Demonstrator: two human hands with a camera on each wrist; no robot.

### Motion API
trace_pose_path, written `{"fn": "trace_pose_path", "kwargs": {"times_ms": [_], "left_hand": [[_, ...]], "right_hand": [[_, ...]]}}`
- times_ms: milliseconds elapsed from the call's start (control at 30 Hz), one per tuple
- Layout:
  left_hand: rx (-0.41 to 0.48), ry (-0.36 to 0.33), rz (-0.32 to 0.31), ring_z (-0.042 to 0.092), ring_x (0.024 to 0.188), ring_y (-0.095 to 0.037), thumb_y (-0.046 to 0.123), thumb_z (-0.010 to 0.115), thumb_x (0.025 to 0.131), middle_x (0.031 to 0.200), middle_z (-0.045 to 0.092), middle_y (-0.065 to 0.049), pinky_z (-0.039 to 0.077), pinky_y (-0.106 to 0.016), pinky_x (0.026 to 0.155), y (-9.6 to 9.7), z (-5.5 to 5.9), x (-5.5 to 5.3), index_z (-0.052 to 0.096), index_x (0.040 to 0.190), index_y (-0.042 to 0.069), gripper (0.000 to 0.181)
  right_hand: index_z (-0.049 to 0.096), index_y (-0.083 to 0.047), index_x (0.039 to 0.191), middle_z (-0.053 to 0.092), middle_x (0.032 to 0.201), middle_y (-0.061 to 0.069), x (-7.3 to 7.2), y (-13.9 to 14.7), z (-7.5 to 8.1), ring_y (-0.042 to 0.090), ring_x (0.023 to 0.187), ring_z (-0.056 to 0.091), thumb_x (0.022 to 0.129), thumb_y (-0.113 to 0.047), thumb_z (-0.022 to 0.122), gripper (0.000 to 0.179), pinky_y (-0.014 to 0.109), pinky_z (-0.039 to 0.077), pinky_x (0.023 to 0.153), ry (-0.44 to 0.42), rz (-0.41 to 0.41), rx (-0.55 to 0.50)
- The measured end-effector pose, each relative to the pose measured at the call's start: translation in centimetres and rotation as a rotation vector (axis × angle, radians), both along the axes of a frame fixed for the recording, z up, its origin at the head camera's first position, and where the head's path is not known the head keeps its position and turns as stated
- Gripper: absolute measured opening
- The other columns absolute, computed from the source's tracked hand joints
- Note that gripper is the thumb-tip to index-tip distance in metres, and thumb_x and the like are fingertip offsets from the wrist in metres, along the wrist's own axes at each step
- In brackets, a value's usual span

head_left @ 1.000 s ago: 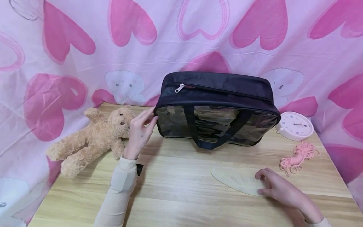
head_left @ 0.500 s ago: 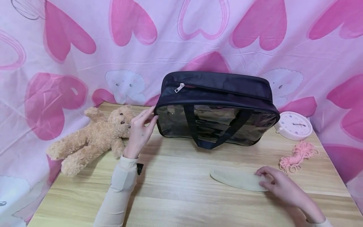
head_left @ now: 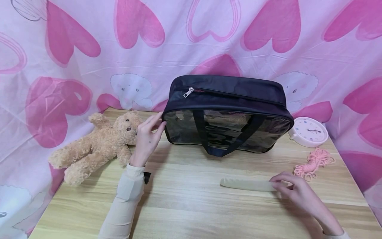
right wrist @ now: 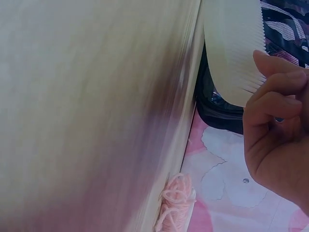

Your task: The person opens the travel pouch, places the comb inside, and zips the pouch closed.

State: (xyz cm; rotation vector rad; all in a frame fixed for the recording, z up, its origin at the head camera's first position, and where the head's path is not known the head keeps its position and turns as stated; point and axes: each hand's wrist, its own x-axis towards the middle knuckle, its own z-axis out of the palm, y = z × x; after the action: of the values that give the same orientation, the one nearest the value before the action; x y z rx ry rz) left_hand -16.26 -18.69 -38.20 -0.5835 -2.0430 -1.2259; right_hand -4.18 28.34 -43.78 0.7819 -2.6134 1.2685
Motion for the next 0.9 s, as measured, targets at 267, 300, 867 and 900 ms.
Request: {"fn": "trace_pose_path", "kwargs": {"times_ms": [267,300,867,900], "left_hand": [[0.006,-0.004,0.005,0.067,0.078,-0.023,-0.006,0.066,0.085,0.098,0.068,-0.012,0.057,-0.022,0.076,0.0,-0.1,-0.1,0.065,0.120,0.000,0.035],[0.009,-0.004,0.007,0.067,0.078,-0.023,-0.006,0.066,0.085,0.098,0.068,-0.012,0.057,-0.022,0.076,0.0,-0.1,0.0,0.065,0.119,0.000,0.035],[0.015,-0.001,0.010,0.067,0.079,-0.024,-0.007,0.067,0.084,0.100,0.068,-0.012,0.058,-0.024,0.075,0.2,-0.1,0.0,0.066,0.119,0.001,0.035],[0.016,-0.002,0.009,0.067,0.079,-0.024,-0.007,0.067,0.084,0.100,0.068,-0.012,0.058,-0.024,0.075,0.2,-0.2,0.0,0.065,0.119,0.001,0.035]], "right_hand": [[0.072,-0.004,0.091,0.066,0.091,0.001,0.0,-0.2,0.6,0.003,0.085,0.058,0.065,0.023,0.072,0.037,0.013,0.049,0.055,0.053,-0.025,-0.033],[0.072,-0.003,0.091,0.066,0.091,0.003,0.0,-0.2,0.6,0.004,0.086,0.058,0.065,0.023,0.072,0.037,0.014,0.049,0.055,0.051,-0.023,-0.044],[0.073,0.000,0.091,0.064,0.088,0.008,-0.2,0.5,2.3,0.005,0.071,0.052,0.060,0.031,0.067,0.045,0.013,0.040,0.042,0.129,-0.050,-0.148],[0.073,0.001,0.091,0.063,0.089,0.009,-0.2,0.5,2.4,0.005,0.071,0.052,0.060,0.031,0.066,0.044,0.014,0.039,0.040,0.129,-0.059,-0.152]]}}
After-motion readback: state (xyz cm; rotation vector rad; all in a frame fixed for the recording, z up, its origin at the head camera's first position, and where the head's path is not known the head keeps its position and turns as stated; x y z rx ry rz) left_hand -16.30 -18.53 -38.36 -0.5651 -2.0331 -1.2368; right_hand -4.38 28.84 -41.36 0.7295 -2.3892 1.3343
